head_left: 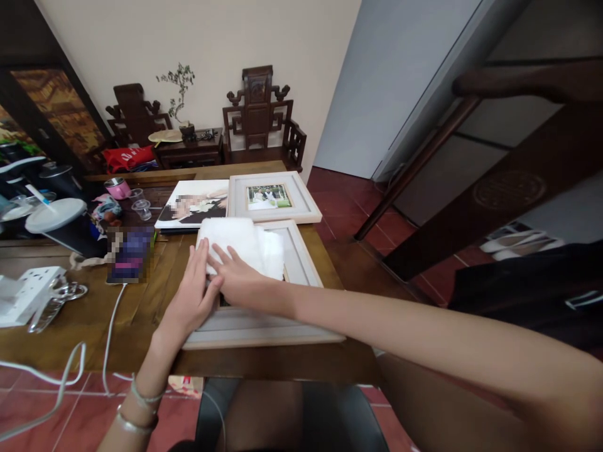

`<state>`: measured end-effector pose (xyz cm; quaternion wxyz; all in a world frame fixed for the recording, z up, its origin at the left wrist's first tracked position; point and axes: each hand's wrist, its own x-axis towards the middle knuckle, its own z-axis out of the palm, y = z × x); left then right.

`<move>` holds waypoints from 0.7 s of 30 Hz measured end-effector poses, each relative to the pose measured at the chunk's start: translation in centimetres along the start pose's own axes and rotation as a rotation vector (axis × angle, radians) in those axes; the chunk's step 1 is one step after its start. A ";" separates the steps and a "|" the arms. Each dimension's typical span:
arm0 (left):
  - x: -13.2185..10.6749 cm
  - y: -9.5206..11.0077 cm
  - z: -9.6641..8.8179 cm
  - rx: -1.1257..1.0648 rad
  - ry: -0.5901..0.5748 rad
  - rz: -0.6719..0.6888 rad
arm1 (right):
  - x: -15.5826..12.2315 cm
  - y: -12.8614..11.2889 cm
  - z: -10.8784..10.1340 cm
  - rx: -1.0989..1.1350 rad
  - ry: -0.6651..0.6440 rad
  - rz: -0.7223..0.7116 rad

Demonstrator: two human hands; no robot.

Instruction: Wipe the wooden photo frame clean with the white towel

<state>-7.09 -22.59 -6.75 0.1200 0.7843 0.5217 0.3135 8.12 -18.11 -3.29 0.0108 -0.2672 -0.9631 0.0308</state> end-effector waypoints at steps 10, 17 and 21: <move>-0.3 0.0 -0.6 -0.105 -0.025 0.043 | -6.0 -2.6 -1.7 0.011 -0.037 -0.246; 0.1 -0.2 0.4 0.090 -0.074 -0.080 | -9.0 -1.7 -5.3 0.164 -0.370 -0.161; 0.0 -1.1 1.0 0.192 -0.048 -0.063 | -9.7 1.3 -5.7 0.231 -0.330 0.036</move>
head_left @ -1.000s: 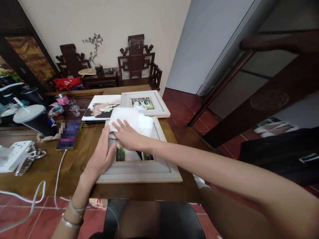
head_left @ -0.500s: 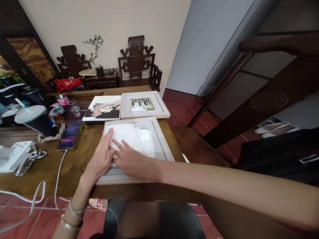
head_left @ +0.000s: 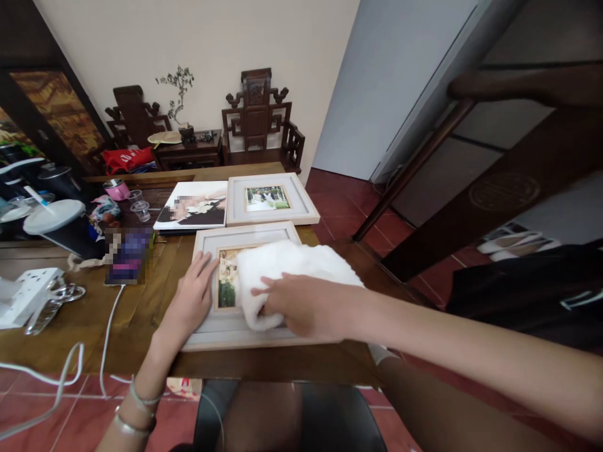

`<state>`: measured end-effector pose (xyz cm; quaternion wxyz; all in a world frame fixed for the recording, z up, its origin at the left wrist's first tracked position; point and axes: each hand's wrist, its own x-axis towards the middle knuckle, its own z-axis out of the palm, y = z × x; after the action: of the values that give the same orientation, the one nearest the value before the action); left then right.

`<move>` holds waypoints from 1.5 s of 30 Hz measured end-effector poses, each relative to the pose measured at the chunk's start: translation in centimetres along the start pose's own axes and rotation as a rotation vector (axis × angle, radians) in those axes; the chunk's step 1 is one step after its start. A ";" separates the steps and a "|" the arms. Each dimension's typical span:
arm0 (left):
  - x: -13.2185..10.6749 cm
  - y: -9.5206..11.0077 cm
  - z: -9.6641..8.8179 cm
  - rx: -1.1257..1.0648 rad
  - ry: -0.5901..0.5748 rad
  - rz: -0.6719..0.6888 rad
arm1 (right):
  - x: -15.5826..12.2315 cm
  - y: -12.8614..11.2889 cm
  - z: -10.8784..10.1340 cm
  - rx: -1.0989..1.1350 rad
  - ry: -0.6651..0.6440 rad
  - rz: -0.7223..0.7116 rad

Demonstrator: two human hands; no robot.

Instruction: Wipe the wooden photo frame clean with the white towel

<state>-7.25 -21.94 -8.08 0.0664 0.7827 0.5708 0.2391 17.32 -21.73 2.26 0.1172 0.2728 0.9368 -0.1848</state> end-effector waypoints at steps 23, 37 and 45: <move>-0.1 -2.4 1.2 -0.111 0.094 0.150 | 3.8 7.7 -1.9 -0.170 0.175 0.168; 0.1 -1.7 0.1 -0.091 0.053 0.235 | 4.5 6.2 -0.8 -0.481 0.434 0.131; 0.1 -2.1 0.5 -0.115 0.063 0.254 | 9.9 6.2 0.1 -0.530 0.317 0.035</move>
<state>-8.75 -21.07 -9.30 0.0624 0.8355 0.4544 0.3025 12.63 -12.33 -2.78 0.0397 0.2742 0.9542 0.1128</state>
